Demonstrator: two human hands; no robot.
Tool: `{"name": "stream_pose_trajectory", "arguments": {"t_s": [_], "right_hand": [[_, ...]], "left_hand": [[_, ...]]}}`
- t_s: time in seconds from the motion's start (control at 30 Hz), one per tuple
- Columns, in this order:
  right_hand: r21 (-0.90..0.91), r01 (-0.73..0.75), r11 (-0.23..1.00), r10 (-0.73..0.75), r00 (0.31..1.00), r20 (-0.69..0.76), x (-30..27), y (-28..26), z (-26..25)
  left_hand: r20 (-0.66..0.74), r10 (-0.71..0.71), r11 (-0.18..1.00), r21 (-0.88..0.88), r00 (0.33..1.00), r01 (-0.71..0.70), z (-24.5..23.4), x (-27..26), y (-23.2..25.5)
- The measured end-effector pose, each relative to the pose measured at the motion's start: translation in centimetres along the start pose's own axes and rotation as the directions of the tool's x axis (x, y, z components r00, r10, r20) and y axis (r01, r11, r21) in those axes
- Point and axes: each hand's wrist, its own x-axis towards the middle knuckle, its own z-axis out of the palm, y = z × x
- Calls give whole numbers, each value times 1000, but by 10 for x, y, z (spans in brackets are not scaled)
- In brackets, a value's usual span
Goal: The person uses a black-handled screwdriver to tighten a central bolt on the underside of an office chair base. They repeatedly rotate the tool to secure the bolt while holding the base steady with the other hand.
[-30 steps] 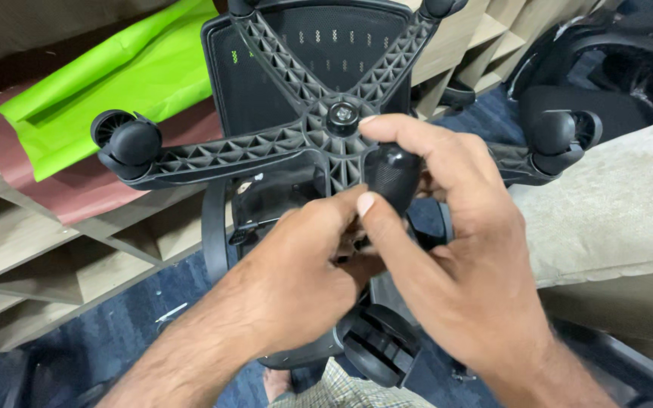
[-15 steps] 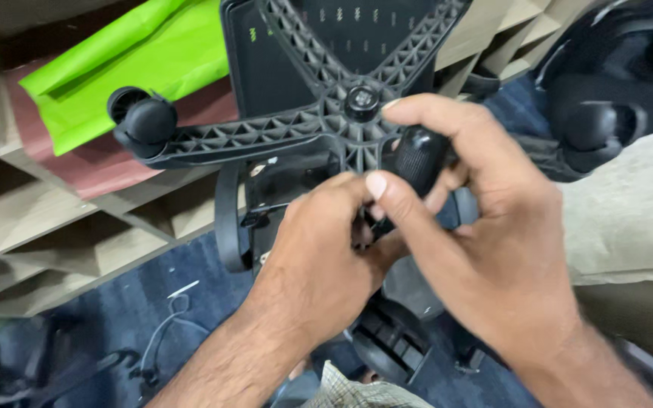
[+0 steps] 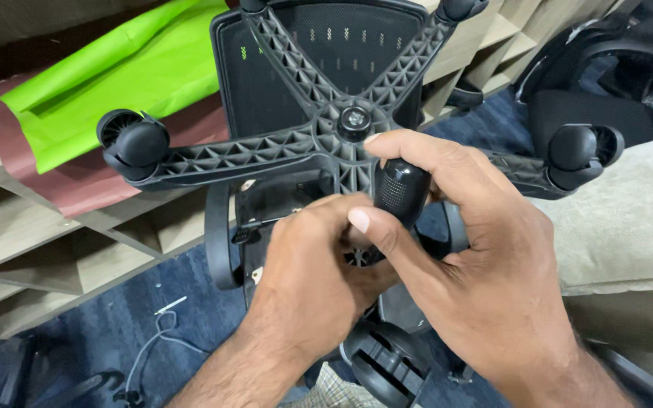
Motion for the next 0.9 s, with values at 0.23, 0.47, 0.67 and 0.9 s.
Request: {"name": "stream_pose_trajectory", "arguments": {"t_s": [0.23, 0.47, 0.67, 0.9], "right_hand": [[118, -90, 989, 84, 995, 51, -2, 1, -9], [124, 15, 992, -21, 999, 44, -7, -4, -10], [-29, 56, 998, -57, 998, -16, -11, -3, -11], [59, -301, 952, 289, 945, 153, -19, -18, -13]], "left_hand": [[201, 53, 995, -88, 978, -36, -8, -3, 2], [25, 45, 994, 101, 999, -47, -3, -12, 3], [65, 175, 984, 28, 982, -177, -1, -4, 4], [311, 38, 998, -60, 950, -20, -25, -7, -1]]}}
